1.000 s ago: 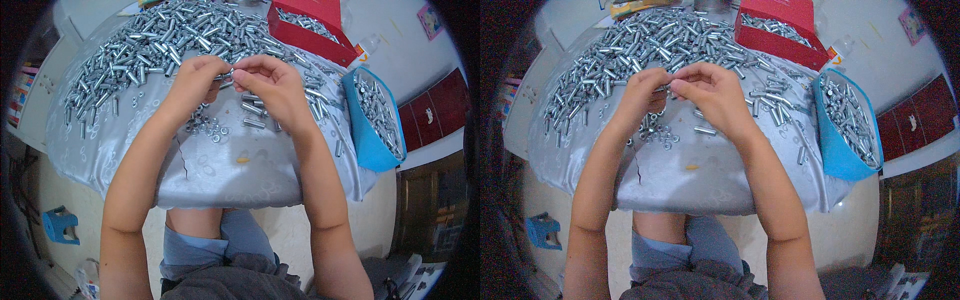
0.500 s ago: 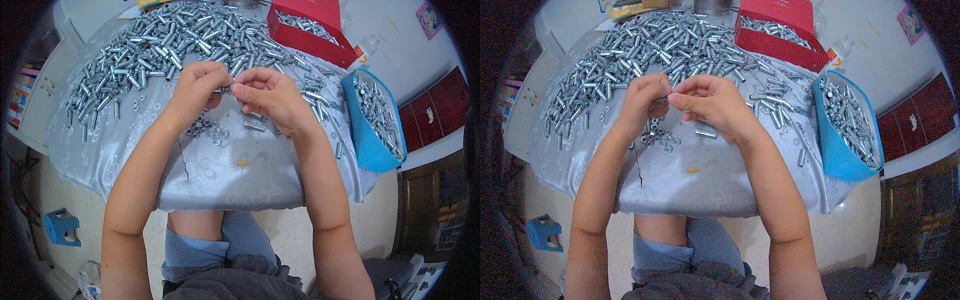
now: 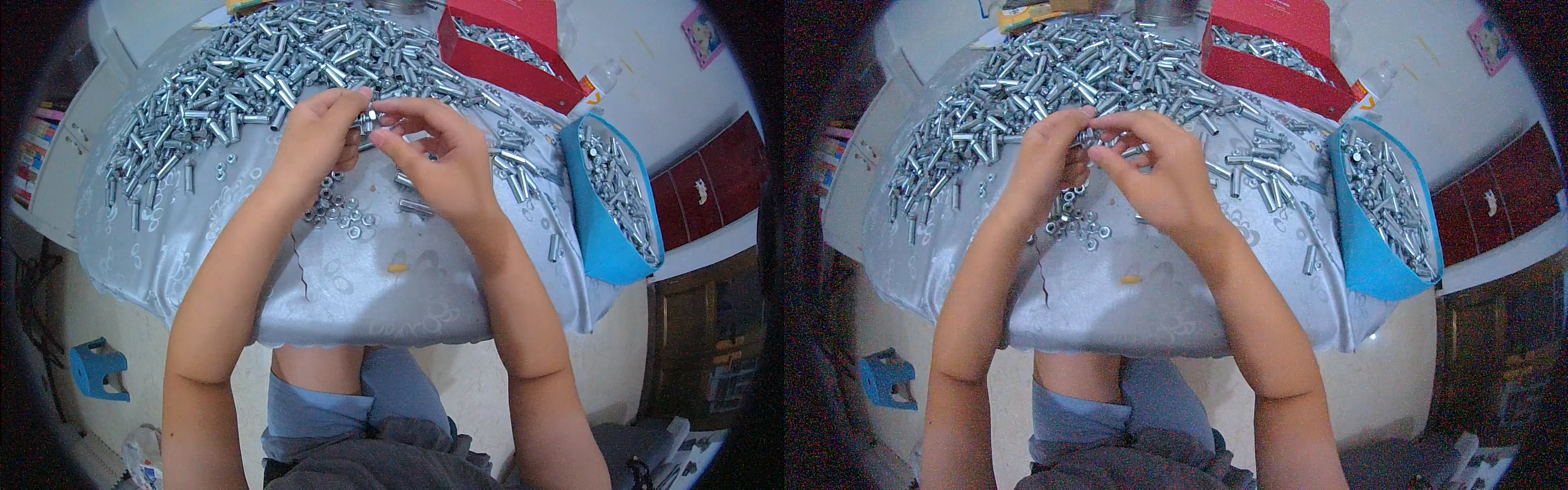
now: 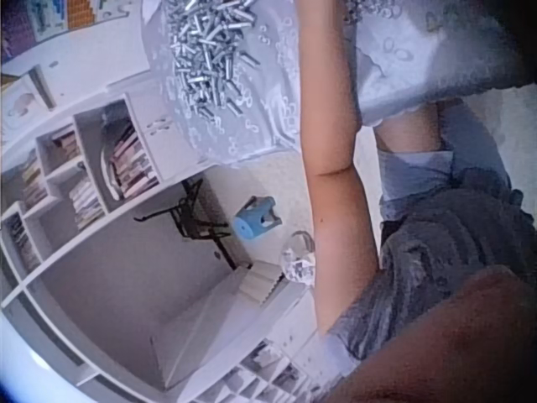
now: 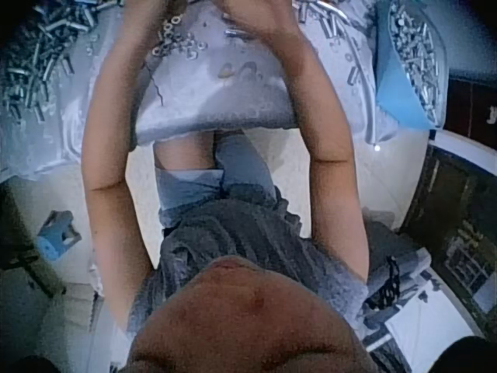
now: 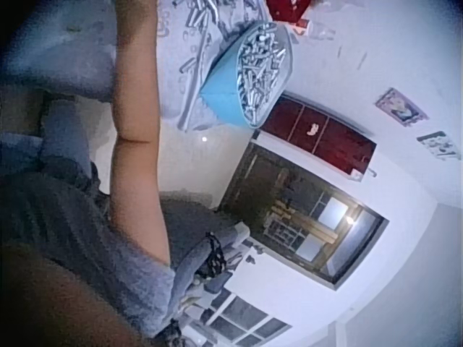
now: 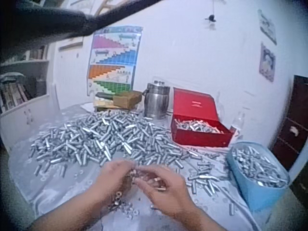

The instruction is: The person sits at a table covered with a white cloth and assembles metal hardware by hand. They repeatedly pick up cylindrical metal pieces and small washers, fit the washers onto the cylinders, and place the assembled units into a blue plastic bin.

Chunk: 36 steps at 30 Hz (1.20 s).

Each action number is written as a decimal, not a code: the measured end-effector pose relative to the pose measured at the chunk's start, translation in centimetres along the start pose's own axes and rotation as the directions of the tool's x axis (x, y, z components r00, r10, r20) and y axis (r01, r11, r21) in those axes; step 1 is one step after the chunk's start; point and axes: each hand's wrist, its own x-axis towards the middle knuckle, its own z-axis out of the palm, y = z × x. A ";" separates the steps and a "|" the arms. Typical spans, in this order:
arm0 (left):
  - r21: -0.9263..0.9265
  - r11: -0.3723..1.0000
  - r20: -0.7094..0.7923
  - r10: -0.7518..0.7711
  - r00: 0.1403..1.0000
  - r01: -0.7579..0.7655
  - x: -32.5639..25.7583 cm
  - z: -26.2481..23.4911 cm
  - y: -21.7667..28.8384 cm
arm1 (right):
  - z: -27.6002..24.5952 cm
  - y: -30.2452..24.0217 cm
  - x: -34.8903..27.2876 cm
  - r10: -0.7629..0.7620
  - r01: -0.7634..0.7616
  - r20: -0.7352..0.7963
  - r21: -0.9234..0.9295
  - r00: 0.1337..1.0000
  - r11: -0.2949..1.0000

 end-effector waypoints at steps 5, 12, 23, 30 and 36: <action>0.118 0.993 0.015 -0.018 1.000 0.016 -0.1 0.0 0.3 | -0.4 -0.1 0.1 -0.204 0.202 0.025 -0.292 0.979 0.935; 0.097 0.994 0.031 -0.045 0.999 0.042 -0.1 -0.4 0.5 | -1.2 -0.4 0.2 -0.116 0.128 0.060 -0.263 0.991 0.956; 0.159 0.987 0.051 -0.009 0.999 0.001 -0.2 -0.2 0.3 | -1.2 0.2 0.2 -0.144 0.166 0.133 -0.165 0.981 0.972; 0.125 0.992 0.076 -0.030 0.997 0.020 -0.3 -0.3 0.7 | -1.0 0.1 0.3 -0.233 0.250 0.108 -0.187 0.966 0.950; 0.165 0.986 0.101 -0.014 0.995 -0.003 -0.6 -0.3 1.0 | -1.6 -0.2 -0.1 0.021 0.013 0.136 -0.244 0.990 0.970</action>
